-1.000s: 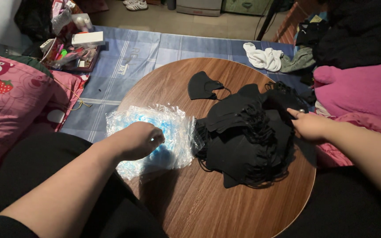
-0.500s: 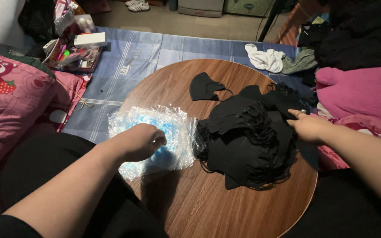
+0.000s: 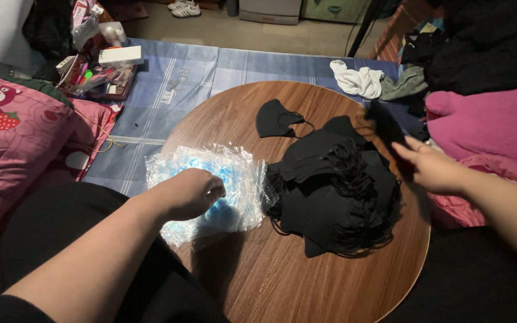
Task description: The person handles black face masks, inspects them by hand, and places them into a clear plastic bag on a wooden table.
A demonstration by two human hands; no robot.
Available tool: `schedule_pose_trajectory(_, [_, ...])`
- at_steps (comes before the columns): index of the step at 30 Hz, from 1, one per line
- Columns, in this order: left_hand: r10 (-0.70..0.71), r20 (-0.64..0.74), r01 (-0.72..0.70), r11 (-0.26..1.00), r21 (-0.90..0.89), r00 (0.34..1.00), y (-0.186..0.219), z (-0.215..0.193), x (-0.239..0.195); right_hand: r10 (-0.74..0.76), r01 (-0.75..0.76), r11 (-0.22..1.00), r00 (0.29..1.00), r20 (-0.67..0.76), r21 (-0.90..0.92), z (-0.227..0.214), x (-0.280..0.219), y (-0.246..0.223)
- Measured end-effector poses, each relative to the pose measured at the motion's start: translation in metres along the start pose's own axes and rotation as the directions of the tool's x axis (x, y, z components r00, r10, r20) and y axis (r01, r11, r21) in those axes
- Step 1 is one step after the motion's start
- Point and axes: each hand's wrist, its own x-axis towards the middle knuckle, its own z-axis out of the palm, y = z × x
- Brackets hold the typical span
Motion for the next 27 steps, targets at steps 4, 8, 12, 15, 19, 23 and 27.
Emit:
schedule_pose_trajectory(4, [0.026,-0.02,-0.026,1.0,0.015,0.999,-0.004,0.003,0.001,-0.08,0.083,0.996,0.99,-0.114,0.023,-0.079,-0.031,-0.052])
schedule_pose_trajectory(8, [0.05,-0.041,-0.05,0.999,0.002,0.998,-0.004,0.004,-0.001,-0.409,0.403,0.912,0.898,-0.164,-0.07,-0.125,-0.053,-0.081])
schedule_pose_trajectory(12, [0.063,-0.028,-0.062,0.998,0.024,0.998,-0.006,0.005,0.002,-0.563,0.559,0.827,0.817,-0.127,-0.065,-0.104,-0.059,-0.07])
schedule_pose_trajectory(15, [0.074,-0.039,-0.074,0.997,0.019,0.996,0.001,0.001,-0.001,-0.61,0.636,0.769,0.762,-0.216,0.071,-0.097,-0.062,-0.07])
schedule_pose_trajectory(19, [0.003,0.02,-0.004,0.999,0.032,1.0,0.008,-0.002,-0.005,-0.124,0.164,0.895,0.985,-0.122,0.414,-0.116,-0.072,-0.093])
schedule_pose_trajectory(23, [0.039,0.012,-0.039,0.999,0.028,0.999,0.004,0.006,-0.001,0.211,0.149,0.446,0.941,-0.266,0.883,-0.111,-0.068,-0.104])
schedule_pose_trajectory(27, [0.094,-0.016,-0.094,0.995,0.017,0.995,0.002,0.013,0.002,0.445,-0.059,0.522,0.87,-0.213,0.851,-0.117,-0.065,-0.134])
